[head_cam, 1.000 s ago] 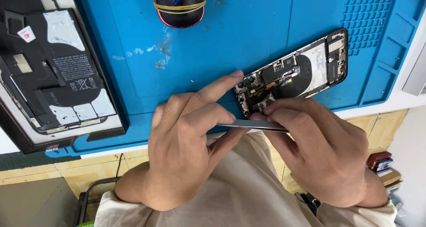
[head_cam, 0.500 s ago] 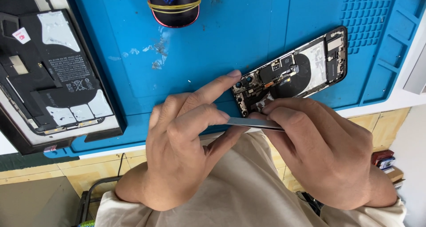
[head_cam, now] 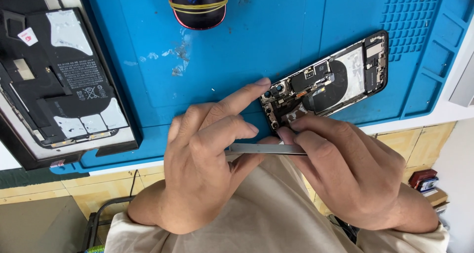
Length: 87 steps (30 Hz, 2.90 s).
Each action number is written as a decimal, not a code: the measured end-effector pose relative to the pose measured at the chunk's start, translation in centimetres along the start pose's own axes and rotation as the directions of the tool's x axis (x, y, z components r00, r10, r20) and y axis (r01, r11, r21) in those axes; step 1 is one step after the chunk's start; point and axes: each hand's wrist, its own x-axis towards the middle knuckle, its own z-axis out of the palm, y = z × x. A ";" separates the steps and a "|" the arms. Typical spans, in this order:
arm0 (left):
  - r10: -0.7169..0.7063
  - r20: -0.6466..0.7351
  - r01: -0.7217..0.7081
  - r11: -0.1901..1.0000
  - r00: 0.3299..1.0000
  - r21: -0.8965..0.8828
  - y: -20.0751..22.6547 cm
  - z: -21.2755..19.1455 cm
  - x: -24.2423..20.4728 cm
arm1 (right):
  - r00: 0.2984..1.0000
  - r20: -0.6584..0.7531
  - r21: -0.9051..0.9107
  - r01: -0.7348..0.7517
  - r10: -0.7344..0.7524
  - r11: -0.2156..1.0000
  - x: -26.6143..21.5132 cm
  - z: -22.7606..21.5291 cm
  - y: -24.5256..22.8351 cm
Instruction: Repairing internal components of a smartphone using precision tools like tweezers and a screwdriver
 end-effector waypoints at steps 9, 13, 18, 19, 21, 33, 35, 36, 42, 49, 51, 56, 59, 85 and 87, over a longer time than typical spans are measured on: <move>0.092 -0.121 -0.090 0.996 0.988 0.016 0.0 0.5 0.0 | 1.000 -0.010 0.031 -0.028 0.028 0.999 -0.6 0.5 0.1; 0.072 -0.141 -0.068 0.997 0.987 0.035 0.2 0.6 0.0 | 0.998 -0.019 0.043 -0.061 0.062 0.997 -0.9 0.7 -0.2; 0.101 -0.099 -0.103 0.995 0.990 -0.012 0.2 0.0 0.0 | 0.983 -0.067 0.144 -0.161 0.172 0.976 -1.2 1.4 -1.1; 0.102 -0.095 -0.104 0.995 0.990 -0.010 0.2 -0.1 0.0 | 0.982 -0.068 0.146 -0.164 0.175 0.976 -1.2 1.5 -1.3; 0.085 -0.077 -0.088 0.995 0.993 -0.041 0.2 -0.2 -0.1 | 0.972 -0.066 0.111 -0.217 0.225 0.970 -1.4 1.7 -1.7; 0.030 -0.062 -0.031 0.999 0.998 -0.010 0.3 0.1 0.0 | 0.955 -0.004 0.147 -0.292 0.296 0.945 -1.5 1.4 -1.7; 0.026 -0.056 -0.026 1.000 0.998 0.000 0.5 -0.1 0.1 | 0.952 -0.014 0.149 -0.301 0.306 0.942 -1.5 1.6 -1.9; 0.022 -0.049 -0.021 1.000 0.999 0.009 0.5 -0.1 0.1 | 0.948 -0.025 0.151 -0.309 0.317 0.939 -1.5 1.6 -2.0; -0.111 0.173 0.113 0.994 0.979 -0.003 1.3 -1.1 1.2 | 0.922 -0.070 0.103 -0.373 0.381 0.922 -2.2 2.0 -2.7; -0.076 0.105 0.071 0.996 0.992 0.056 1.1 -0.1 0.6 | 0.861 -0.144 0.208 -0.456 0.488 0.866 -1.8 2.7 -3.6; -0.040 0.053 0.036 0.997 0.998 0.071 1.0 0.1 0.4 | 0.862 -0.143 0.236 -0.448 0.487 0.862 -1.9 2.8 -3.6; -0.011 0.012 0.010 0.998 1.000 0.065 0.9 0.4 0.4 | 0.852 -0.110 0.192 -0.488 0.513 0.851 -2.5 2.3 -3.6; -0.019 0.006 0.019 0.997 1.000 0.074 0.9 0.4 0.4 | 0.829 -0.122 0.177 -0.523 0.546 0.834 -2.2 2.3 -4.2; 0.169 -0.278 -0.257 0.912 0.945 -0.319 -1.0 -0.6 -4.7 | 0.761 -0.186 0.488 -0.478 0.622 0.730 0.6 -2.8 -7.3; 0.113 -0.335 -0.238 0.901 0.935 -0.361 -1.3 -1.1 -6.1 | 0.769 -0.217 0.524 -0.428 0.601 0.737 1.4 -2.9 -8.1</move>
